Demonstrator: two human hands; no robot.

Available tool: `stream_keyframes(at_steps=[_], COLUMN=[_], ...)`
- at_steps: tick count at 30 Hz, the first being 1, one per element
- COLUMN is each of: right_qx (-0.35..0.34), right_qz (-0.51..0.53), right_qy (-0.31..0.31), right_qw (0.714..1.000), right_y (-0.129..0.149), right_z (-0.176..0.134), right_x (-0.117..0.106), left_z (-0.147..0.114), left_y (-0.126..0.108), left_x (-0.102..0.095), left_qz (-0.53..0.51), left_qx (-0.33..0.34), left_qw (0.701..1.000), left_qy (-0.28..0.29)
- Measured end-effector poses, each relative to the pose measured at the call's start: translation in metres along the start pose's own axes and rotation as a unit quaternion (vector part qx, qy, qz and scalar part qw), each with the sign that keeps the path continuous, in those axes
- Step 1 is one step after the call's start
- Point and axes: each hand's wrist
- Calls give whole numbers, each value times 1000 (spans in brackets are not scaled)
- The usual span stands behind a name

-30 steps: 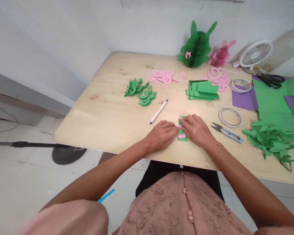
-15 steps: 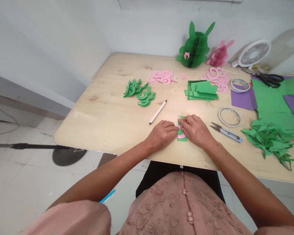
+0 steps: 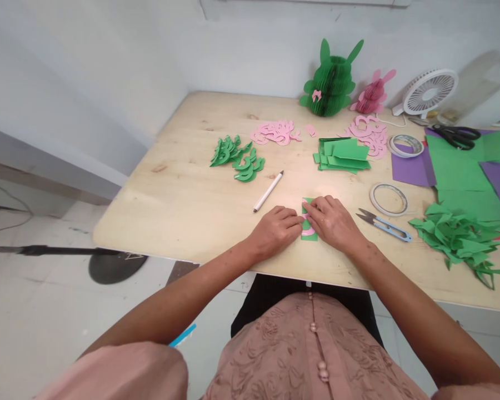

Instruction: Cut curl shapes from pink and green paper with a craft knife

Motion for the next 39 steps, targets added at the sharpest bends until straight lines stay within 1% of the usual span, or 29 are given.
stream_keyframes(at_steps=[8, 17, 26, 30, 36, 39], right_qx=[0, 5, 1, -2, -2, 0], right_qz=[-10, -20, -10, -5, 0, 3], right_qy=[-2, -2, -15, -20, -17, -13], right_qw=[1000, 1000, 1000, 1000, 1000, 1000], right_y=[0, 0, 0, 0, 0, 0], right_z=[-1, -1, -1, -1, -1, -1], right_x=[2, 3, 5, 6, 5, 5], left_z=[2, 2, 1, 1, 3, 5], left_y=[-5, -5, -5, -5, 2, 6], left_x=[-3, -4, -3, -2, -1, -2], left_qz=[-19, -24, -30, -55, -130, -148], left_qx=[-18, -19, -30, -52, -83, -87], left_qw=[1000, 999, 998, 996, 986, 982], left_qy=[15, 22, 44, 55, 62, 81])
Point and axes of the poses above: each hand's wrist, its own z-axis towards the middle knuckle, its own x-axis out of the palm, y = z × x, and after that the axes turned 13 degrees about y, right-handed
